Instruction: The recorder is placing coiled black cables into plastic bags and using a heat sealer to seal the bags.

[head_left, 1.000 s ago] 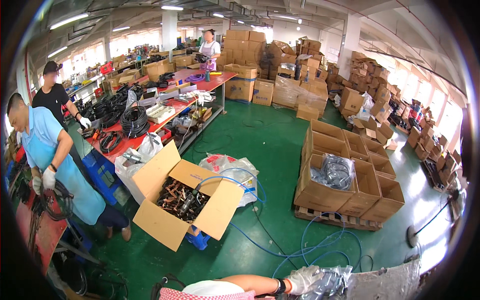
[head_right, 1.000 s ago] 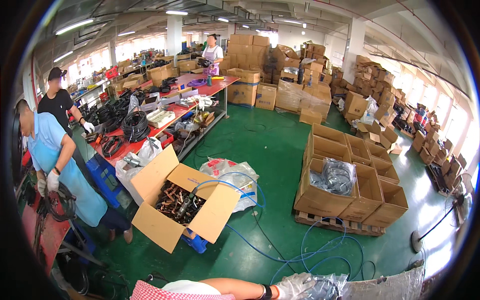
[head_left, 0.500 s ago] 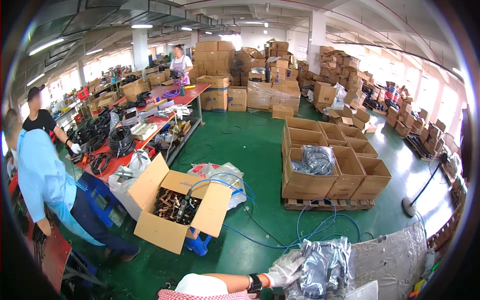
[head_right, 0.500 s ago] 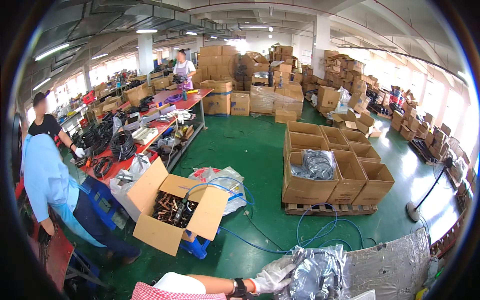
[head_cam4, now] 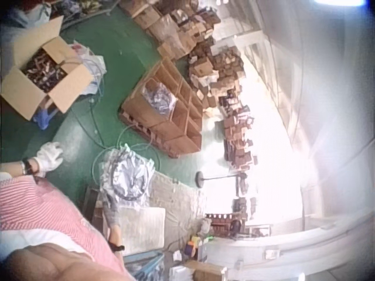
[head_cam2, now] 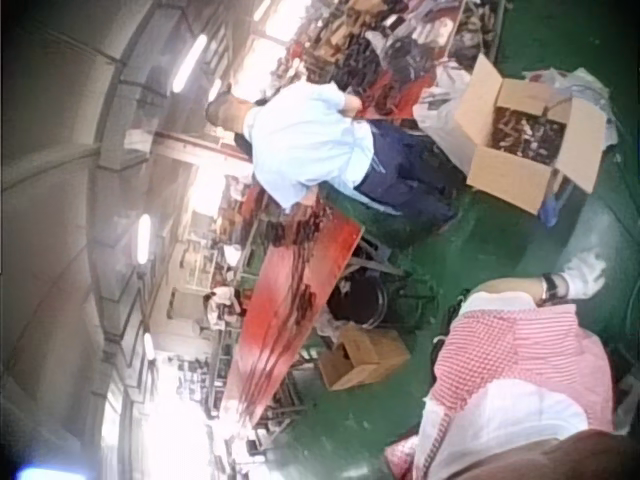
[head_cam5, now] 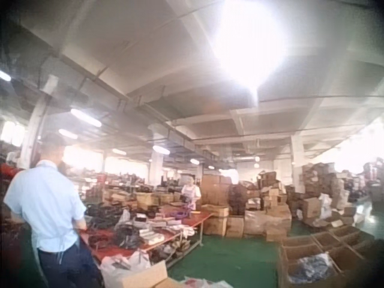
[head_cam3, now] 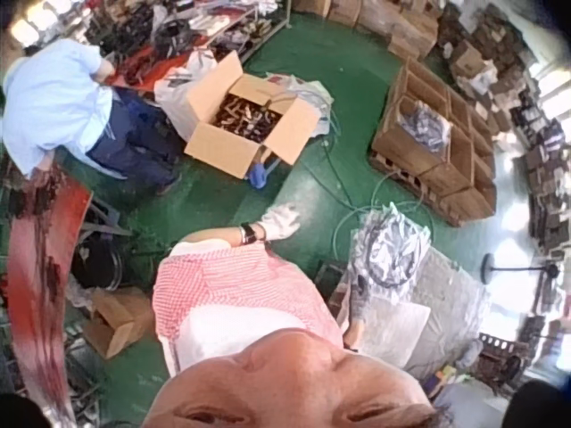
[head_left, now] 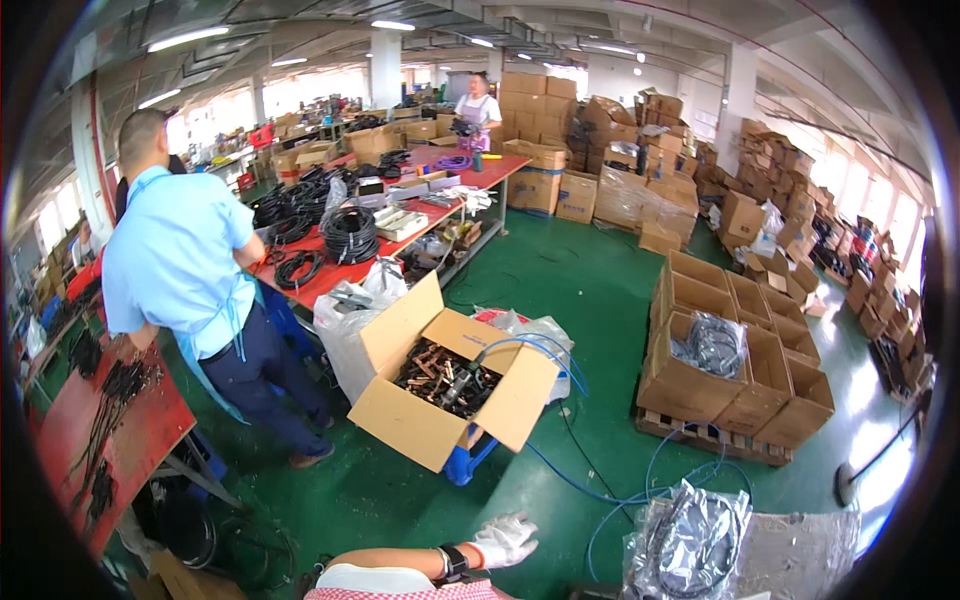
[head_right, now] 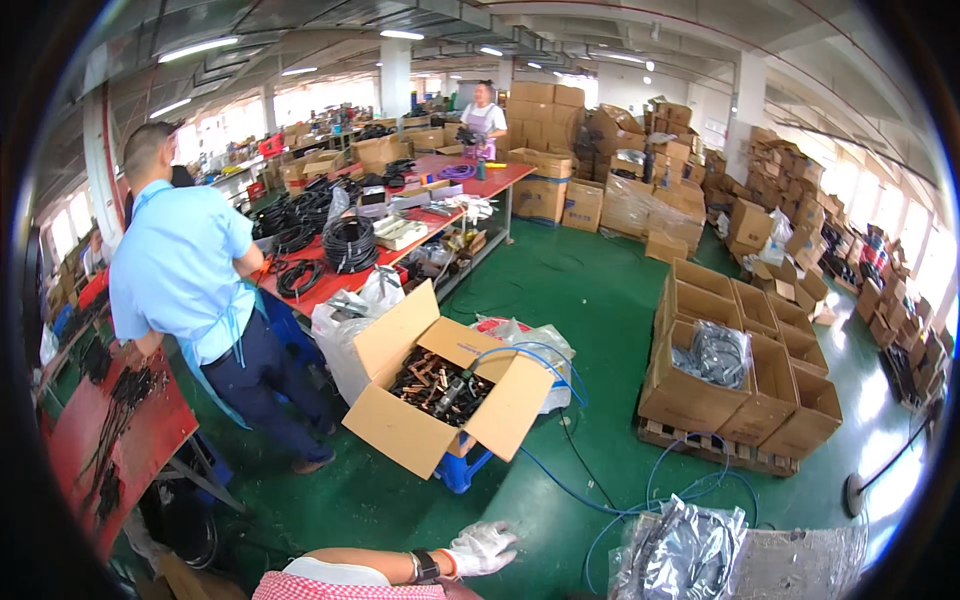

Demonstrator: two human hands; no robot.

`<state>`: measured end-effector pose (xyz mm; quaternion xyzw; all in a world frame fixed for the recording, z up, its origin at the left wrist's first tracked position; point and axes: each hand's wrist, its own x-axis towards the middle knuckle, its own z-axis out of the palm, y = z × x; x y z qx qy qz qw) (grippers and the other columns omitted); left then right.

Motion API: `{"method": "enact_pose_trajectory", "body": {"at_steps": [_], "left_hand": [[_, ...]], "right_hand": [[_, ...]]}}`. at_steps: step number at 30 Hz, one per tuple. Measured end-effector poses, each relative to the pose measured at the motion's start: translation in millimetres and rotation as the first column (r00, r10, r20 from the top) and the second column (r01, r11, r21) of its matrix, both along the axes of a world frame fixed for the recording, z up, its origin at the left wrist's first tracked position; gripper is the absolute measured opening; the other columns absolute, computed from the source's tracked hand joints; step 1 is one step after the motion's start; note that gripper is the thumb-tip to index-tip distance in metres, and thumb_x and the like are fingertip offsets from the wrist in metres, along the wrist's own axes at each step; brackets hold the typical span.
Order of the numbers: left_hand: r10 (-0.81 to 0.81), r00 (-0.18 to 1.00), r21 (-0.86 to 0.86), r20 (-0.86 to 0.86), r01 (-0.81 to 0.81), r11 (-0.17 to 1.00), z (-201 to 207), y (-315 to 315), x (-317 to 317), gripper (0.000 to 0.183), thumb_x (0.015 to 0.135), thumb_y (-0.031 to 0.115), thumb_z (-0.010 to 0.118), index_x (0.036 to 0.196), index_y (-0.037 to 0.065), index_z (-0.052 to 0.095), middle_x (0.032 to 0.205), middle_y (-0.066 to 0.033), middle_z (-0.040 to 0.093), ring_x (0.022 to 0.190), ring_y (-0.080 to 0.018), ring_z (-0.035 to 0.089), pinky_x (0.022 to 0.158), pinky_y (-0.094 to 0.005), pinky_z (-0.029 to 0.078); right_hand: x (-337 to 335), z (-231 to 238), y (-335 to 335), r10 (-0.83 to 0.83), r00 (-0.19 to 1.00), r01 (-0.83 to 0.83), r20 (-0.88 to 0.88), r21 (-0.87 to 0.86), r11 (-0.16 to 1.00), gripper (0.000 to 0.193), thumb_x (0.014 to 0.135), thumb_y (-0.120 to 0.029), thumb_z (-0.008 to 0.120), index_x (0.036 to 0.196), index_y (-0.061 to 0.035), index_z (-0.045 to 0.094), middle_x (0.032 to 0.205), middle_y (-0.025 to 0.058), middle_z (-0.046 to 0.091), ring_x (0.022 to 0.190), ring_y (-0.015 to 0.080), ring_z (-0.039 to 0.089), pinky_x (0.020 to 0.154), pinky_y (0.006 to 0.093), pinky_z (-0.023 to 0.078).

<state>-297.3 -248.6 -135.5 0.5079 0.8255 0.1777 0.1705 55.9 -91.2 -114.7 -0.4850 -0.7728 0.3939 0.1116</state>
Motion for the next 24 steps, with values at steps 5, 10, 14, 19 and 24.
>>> {"method": "enact_pose_trajectory", "body": {"at_steps": [5,10,14,19,24], "left_hand": [[0.041,0.998,0.064,-0.043,-0.038,0.997,-10.7,-26.5,-28.5,0.036,0.086,0.037,0.054,0.108,0.009,0.063,0.116,-0.016,0.057,0.101,-0.0368,0.058,0.087,-0.0438,0.047],[0.153,0.985,0.062,0.084,-0.158,0.985,8.4,-83.5,-67.2,0.032,0.087,0.037,0.052,0.104,0.011,0.064,0.115,-0.0115,0.057,0.104,-0.0332,0.056,0.09,-0.0415,0.045],[0.236,0.963,0.108,0.126,-0.25,0.962,-0.2,-118.7,-91.8,0.031,0.088,0.035,0.052,0.102,0.01,0.064,0.106,-0.0094,0.059,0.096,-0.0314,0.06,0.084,-0.0422,0.048],[0.447,0.893,0.388,0.044,-0.428,0.817,-27.6,-153.4,-94.7,0.021,0.084,0.031,0.057,0.087,0.013,0.066,0.096,-0.0126,0.061,0.084,-0.0323,0.062,0.072,-0.042,0.052],[0.657,0.75,0.283,0.077,-0.648,0.707,-27.6,-166.9,-74.4,0.022,0.086,0.033,0.054,0.091,0.014,0.065,0.101,-0.0135,0.06,0.087,-0.0336,0.062,0.074,-0.0443,0.051]], "right_hand": [[-48.5,6.4,-16.7,0.09,0.994,-0.087,0.067,-0.05,0.995,0.04,0.089,-0.021,0.058,0.126,-0.0065,0.054,0.12,0.0128,0.059,0.112,0.0253,0.053,0.096,0.0346,0.042],[-147.6,24.9,-33.4,0.211,0.976,-0.215,-0.052,-0.079,0.973,0.036,0.089,-0.023,0.059,0.12,-0.0052,0.059,0.112,0.0114,0.063,0.106,0.0238,0.057,0.094,0.0348,0.044],[-219.3,51.9,-54.9,0.397,0.918,-0.397,-0.021,-0.052,0.916,0.036,0.088,-0.025,0.062,0.119,-0.0066,0.06,0.111,0.0116,0.064,0.102,0.0215,0.061,0.09,0.0325,0.047],[-269.4,60.8,-58.8,0.575,0.816,-0.577,-0.054,-0.12,0.808,0.035,0.089,-0.026,0.062,0.118,-0.0068,0.061,0.11,0.0125,0.065,0.102,0.0222,0.062,0.088,0.0312,0.048],[-296.0,65.4,-36.3,0.75,0.662,-0.75,-0.001,0.008,0.662,0.036,0.089,-0.027,0.061,0.119,-0.0071,0.06,0.107,0.012,0.066,0.098,0.0213,0.063,0.085,0.031,0.049]]}}
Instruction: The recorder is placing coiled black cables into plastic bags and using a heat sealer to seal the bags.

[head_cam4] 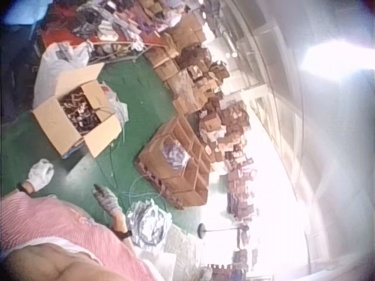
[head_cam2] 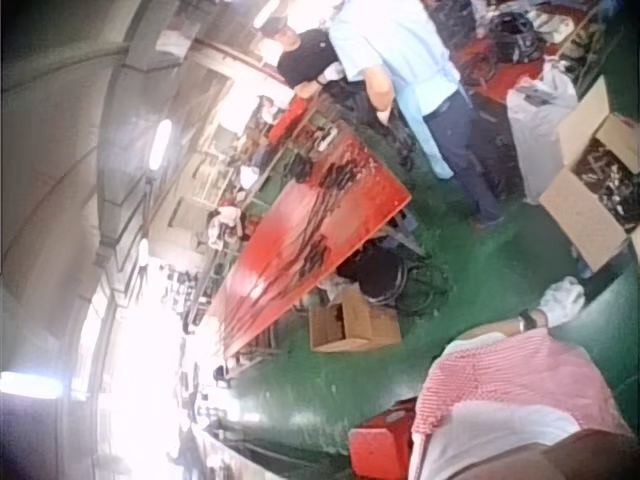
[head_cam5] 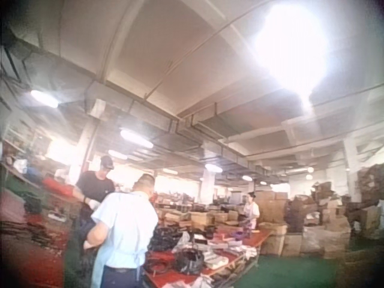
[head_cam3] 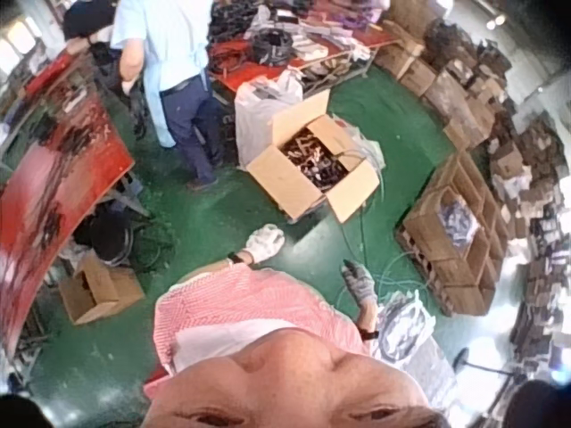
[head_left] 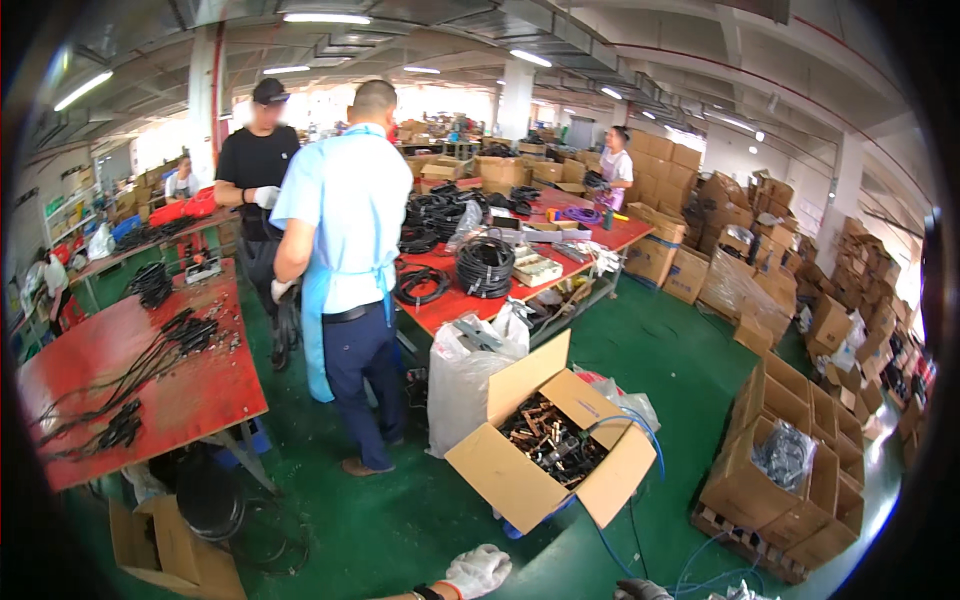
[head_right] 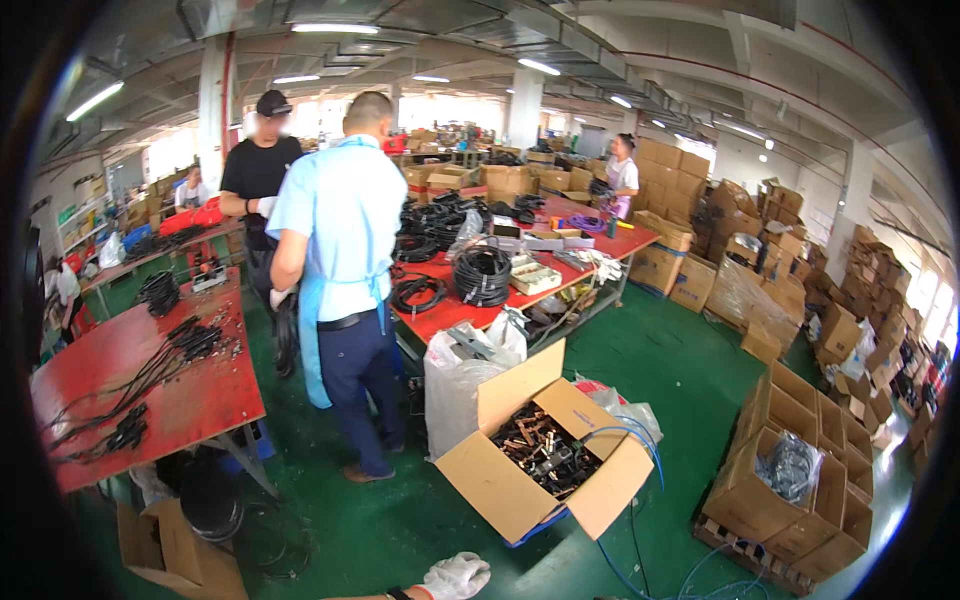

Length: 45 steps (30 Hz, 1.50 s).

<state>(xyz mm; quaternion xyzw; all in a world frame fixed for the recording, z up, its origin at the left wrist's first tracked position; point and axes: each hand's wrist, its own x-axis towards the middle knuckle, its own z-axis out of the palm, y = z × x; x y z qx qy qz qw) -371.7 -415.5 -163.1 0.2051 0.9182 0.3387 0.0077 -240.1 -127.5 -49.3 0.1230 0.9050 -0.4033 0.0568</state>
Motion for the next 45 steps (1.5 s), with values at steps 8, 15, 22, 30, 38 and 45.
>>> {"method": "enact_pose_trajectory", "body": {"at_steps": [8,15,22,30,38,45], "left_hand": [[0.02,0.995,-0.013,-0.099,-0.022,1.0,22.9,20.0,23.4,0.024,0.084,0.033,0.051,0.088,0.014,0.065,0.099,-0.0124,0.061,0.09,-0.0318,0.061,0.078,-0.0425,0.051],[-0.128,0.985,-0.063,-0.111,0.122,0.991,49.3,52.6,34.1,0.026,0.084,0.031,0.051,0.088,0.011,0.067,0.099,-0.0112,0.062,0.089,-0.0316,0.061,0.078,-0.042,0.051],[-0.272,0.952,-0.131,-0.138,0.255,0.958,67.1,84.4,54.9,0.023,0.082,0.032,0.053,0.084,0.012,0.065,0.095,-0.0102,0.062,0.086,-0.031,0.061,0.075,-0.0408,0.051],[-0.323,0.946,-0.208,0.023,0.32,0.924,76.2,98.7,74.4,0.025,0.086,0.032,0.054,0.097,0.012,0.065,0.1,-0.0089,0.062,0.092,-0.0263,0.06,0.082,-0.0359,0.05],[-0.29,0.949,-0.147,0.126,0.307,0.94,87.8,76.4,56.0,0.034,0.089,0.035,0.05,0.104,0.008,0.065,0.114,-0.009,0.06,0.098,-0.0304,0.06,0.086,-0.0385,0.048],[-0.26,0.95,-0.112,0.174,0.281,0.953,90.1,73.0,45.1,0.034,0.091,0.035,0.046,0.106,0.011,0.064,0.116,-0.008,0.059,0.103,-0.0302,0.058,0.091,-0.0387,0.046]], "right_hand": [[9.8,6.2,18.6,0.068,0.998,-0.067,0.01,-0.087,0.994,0.037,0.089,-0.034,0.061,0.117,-0.0094,0.063,0.1,0.0128,0.068,0.092,0.0216,0.064,0.08,0.0325,0.05],[41.0,-19.3,48.7,0.09,0.995,-0.097,-0.053,-0.146,0.985,0.036,0.089,-0.033,0.061,0.116,-0.0092,0.063,0.105,0.014,0.067,0.096,0.0235,0.064,0.085,0.0331,0.049],[57.7,-23.8,49.6,0.094,0.994,-0.098,-0.047,-0.092,0.991,0.035,0.089,-0.033,0.06,0.115,-0.0088,0.063,0.107,0.015,0.066,0.098,0.0274,0.063,0.086,0.0346,0.048],[65.2,-10.6,50.2,0.092,0.996,-0.091,0.001,-0.149,0.985,0.036,0.089,-0.028,0.061,0.118,-0.0065,0.061,0.11,0.0142,0.065,0.101,0.0222,0.062,0.087,0.0323,0.048],[57.5,-4.7,57.9,0.047,0.999,-0.046,0.01,-0.089,0.995,0.038,0.089,-0.031,0.061,0.118,-0.0065,0.062,0.109,0.0145,0.066,0.098,0.0244,0.064,0.085,0.032,0.049],[52.3,3.2,50.6,0.022,1.0,-0.02,0.019,-0.103,0.994,0.038,0.089,-0.034,0.06,0.117,-0.0079,0.062,0.11,0.0148,0.065,0.101,0.0249,0.062,0.087,0.0333,0.048]]}}
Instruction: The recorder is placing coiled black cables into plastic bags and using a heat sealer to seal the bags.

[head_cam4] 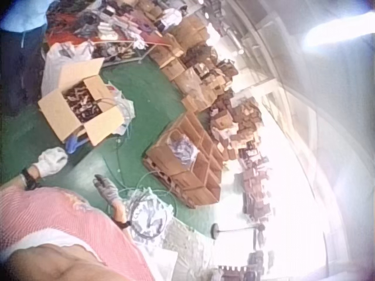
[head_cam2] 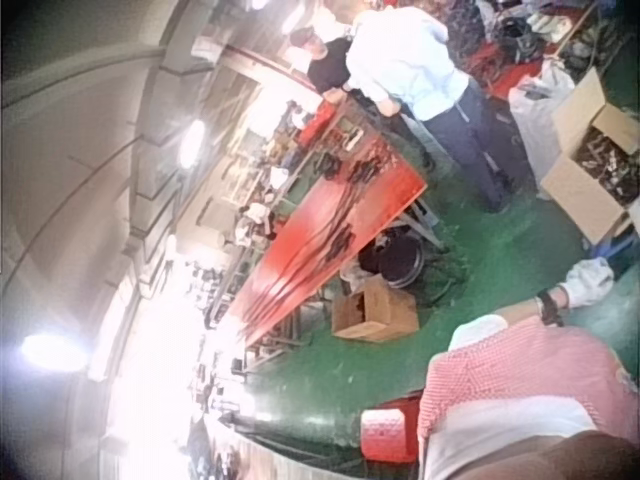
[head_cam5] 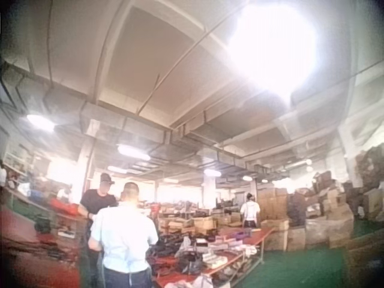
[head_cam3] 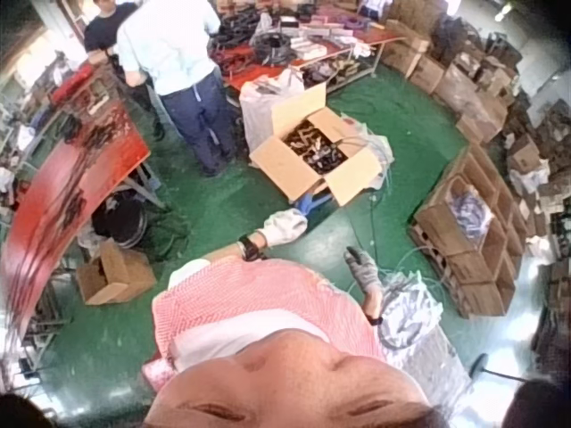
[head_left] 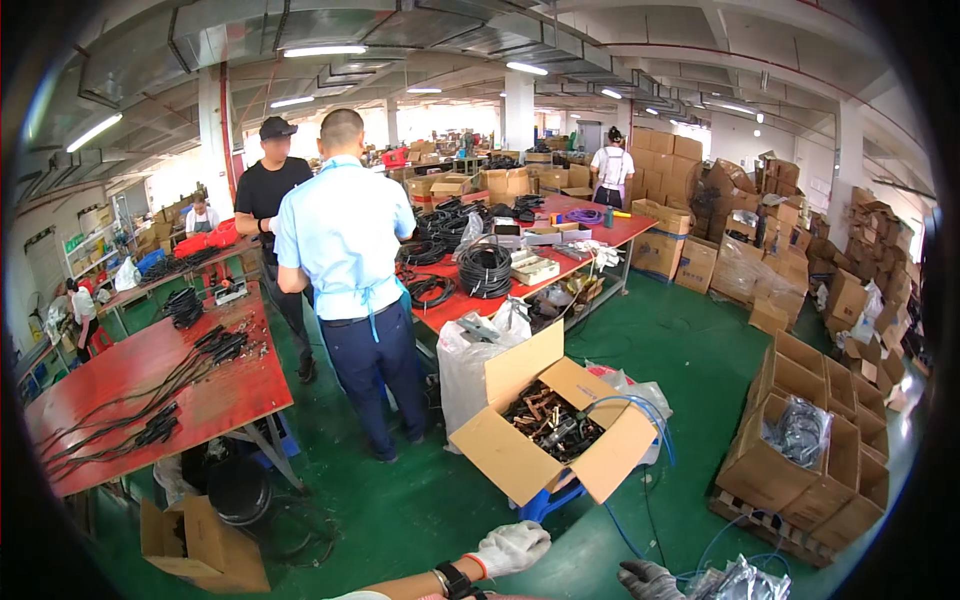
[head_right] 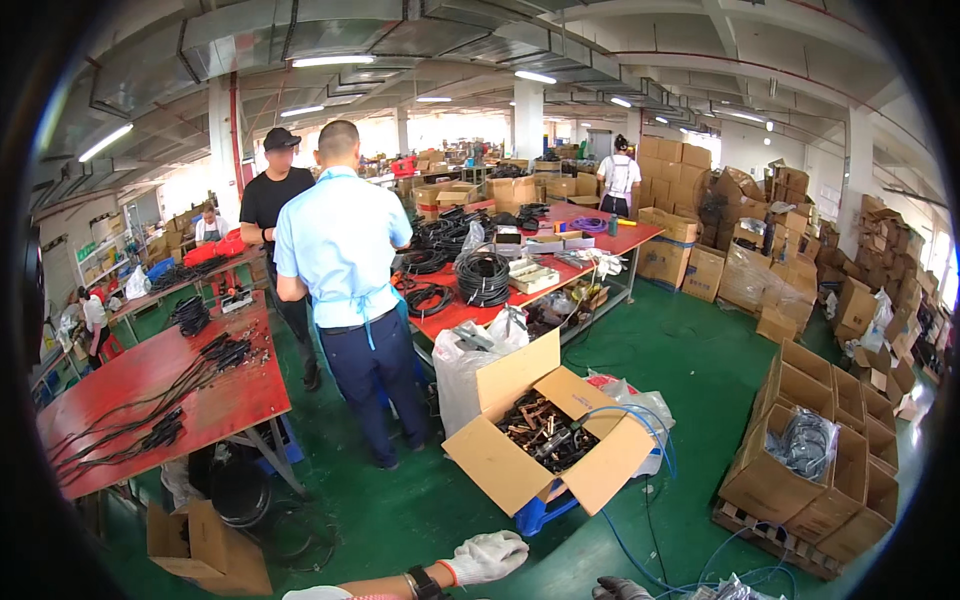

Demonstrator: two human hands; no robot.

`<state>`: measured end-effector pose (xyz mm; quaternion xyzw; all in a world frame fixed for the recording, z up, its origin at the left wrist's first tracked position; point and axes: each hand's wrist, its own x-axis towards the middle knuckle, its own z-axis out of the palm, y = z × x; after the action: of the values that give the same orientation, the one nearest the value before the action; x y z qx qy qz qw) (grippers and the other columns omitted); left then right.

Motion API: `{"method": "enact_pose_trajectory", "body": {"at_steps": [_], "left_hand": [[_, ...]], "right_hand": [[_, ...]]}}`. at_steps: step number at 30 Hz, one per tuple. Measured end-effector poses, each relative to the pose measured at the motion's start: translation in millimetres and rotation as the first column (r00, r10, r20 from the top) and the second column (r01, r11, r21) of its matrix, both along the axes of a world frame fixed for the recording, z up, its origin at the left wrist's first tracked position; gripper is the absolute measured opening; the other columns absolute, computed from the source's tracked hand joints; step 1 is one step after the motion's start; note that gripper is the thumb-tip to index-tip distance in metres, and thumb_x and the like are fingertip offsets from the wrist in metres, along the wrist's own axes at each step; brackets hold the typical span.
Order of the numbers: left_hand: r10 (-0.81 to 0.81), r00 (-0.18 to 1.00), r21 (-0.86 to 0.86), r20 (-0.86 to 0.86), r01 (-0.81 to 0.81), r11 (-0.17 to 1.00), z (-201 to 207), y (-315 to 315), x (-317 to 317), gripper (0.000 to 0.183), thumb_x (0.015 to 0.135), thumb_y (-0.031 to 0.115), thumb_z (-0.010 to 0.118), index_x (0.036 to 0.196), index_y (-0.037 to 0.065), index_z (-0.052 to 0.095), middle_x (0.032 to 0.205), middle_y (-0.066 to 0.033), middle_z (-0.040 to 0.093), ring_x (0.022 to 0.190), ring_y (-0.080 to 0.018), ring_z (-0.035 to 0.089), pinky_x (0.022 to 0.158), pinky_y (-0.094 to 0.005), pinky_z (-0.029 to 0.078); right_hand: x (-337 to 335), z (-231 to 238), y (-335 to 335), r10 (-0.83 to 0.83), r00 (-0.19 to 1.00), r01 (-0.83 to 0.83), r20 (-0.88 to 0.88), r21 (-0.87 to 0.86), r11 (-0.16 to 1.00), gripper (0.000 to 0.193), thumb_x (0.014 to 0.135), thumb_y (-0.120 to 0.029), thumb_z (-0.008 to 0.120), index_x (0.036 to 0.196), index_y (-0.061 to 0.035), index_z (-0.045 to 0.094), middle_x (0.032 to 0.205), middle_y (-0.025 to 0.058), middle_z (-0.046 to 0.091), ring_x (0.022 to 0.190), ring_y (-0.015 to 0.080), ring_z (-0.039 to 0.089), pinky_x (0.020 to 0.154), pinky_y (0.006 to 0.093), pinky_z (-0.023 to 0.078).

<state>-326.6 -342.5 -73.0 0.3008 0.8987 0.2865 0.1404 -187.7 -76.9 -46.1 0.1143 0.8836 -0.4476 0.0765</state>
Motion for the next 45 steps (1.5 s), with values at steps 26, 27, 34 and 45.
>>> {"method": "enact_pose_trajectory", "body": {"at_steps": [26,27,34,45], "left_hand": [[-0.05,0.998,0.012,0.029,0.05,0.999,-10.0,-27.7,-20.5,0.032,0.091,0.036,0.046,0.102,0.01,0.062,0.113,-0.0101,0.058,0.099,-0.0306,0.058,0.086,-0.0414,0.046],[-0.013,0.999,0.0,0.048,0.013,1.0,-11.7,-33.8,-20.0,0.032,0.091,0.035,0.046,0.102,0.01,0.062,0.113,-0.0099,0.058,0.1,-0.0304,0.058,0.087,-0.0415,0.046],[0.059,0.998,0.013,0.022,-0.059,0.998,-16.5,-50.5,-31.7,0.032,0.09,0.036,0.047,0.104,0.012,0.063,0.113,-0.0094,0.058,0.102,-0.0301,0.058,0.09,-0.041,0.045],[-0.054,0.999,0.139,0.002,0.053,0.989,-9.9,-57.7,-66.8,0.033,0.09,0.037,0.051,0.106,0.011,0.064,0.115,-0.012,0.06,0.101,-0.0336,0.059,0.087,-0.0407,0.048]], "right_hand": [[-26.1,-22.0,-33.0,0.111,0.993,-0.112,-0.035,-0.042,0.993,0.032,0.09,-0.027,0.061,0.116,-0.0084,0.063,0.102,0.0125,0.067,0.091,0.0223,0.063,0.081,0.0327,0.049],[-30.2,-14.1,-41.1,0.128,0.991,-0.129,-0.041,-0.017,0.992,0.032,0.09,-0.027,0.061,0.116,-0.0086,0.063,0.102,0.0127,0.067,0.091,0.0224,0.063,0.081,0.0327,0.049],[-51.4,-2.5,-58.0,0.136,0.991,-0.137,-0.014,-0.084,0.987,0.032,0.09,-0.027,0.06,0.117,-0.0093,0.063,0.103,0.0141,0.066,0.092,0.0228,0.064,0.081,0.0328,0.049],[-50.5,4.4,-82.1,0.069,0.997,-0.073,0.04,0.108,0.991,0.045,0.087,-0.038,0.06,0.117,-0.0055,0.061,0.103,0.0176,0.065,0.099,0.0322,0.061,0.089,0.0363,0.047]]}}
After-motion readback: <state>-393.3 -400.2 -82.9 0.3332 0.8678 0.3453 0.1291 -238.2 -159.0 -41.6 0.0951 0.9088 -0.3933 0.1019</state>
